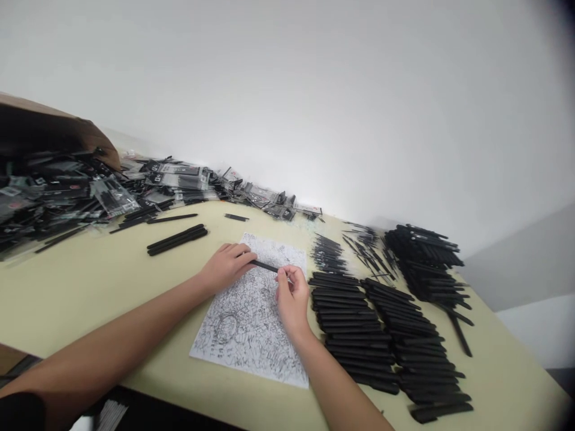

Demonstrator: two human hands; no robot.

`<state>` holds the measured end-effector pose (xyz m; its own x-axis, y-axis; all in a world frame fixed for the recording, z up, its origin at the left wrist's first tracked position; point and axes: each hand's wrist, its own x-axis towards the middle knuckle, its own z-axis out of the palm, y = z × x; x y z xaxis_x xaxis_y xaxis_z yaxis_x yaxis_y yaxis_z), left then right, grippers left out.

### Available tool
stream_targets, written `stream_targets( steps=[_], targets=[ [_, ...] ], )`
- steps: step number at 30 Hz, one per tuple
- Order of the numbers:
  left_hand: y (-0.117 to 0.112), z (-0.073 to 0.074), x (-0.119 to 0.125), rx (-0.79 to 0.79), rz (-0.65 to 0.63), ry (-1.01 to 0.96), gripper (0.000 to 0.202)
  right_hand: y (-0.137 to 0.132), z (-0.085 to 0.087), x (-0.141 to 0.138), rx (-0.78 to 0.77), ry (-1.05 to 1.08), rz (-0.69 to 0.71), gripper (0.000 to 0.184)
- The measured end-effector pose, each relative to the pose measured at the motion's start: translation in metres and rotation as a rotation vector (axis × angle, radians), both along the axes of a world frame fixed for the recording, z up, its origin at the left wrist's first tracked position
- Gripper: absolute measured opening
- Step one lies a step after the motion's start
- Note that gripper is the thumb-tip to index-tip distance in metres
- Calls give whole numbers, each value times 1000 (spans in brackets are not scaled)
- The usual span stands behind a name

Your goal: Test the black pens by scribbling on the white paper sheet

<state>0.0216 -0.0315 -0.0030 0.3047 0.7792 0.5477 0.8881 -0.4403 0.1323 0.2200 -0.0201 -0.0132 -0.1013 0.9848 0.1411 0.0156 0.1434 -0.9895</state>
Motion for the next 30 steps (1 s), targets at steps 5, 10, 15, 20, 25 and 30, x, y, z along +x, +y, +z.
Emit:
stream_targets(
  steps=[5, 10, 15, 20, 25, 30],
  targets=[
    [-2, -2, 2, 9, -1, -46, 25, -3, 3, 0, -26, 34, -10, 31],
    [-3, -2, 3, 27, -4, -111, 23, -2, 4, 0, -85, 87, 12, 33],
    [-4, -2, 5, 66, 9, -140, 23, 1, 4, -2, -166, 169, -20, 38],
    [-7, 0, 8, 107, -42, -182, 21, 3, 4, 0, -200, 161, -62, 44],
    [-9, 3, 7, 159, -40, -195, 20, 5, 2, 1, -208, 109, -37, 49],
    [-9, 4, 6, 120, -22, -175, 22, 5, 0, 0, -199, 108, -26, 49]
  ],
)
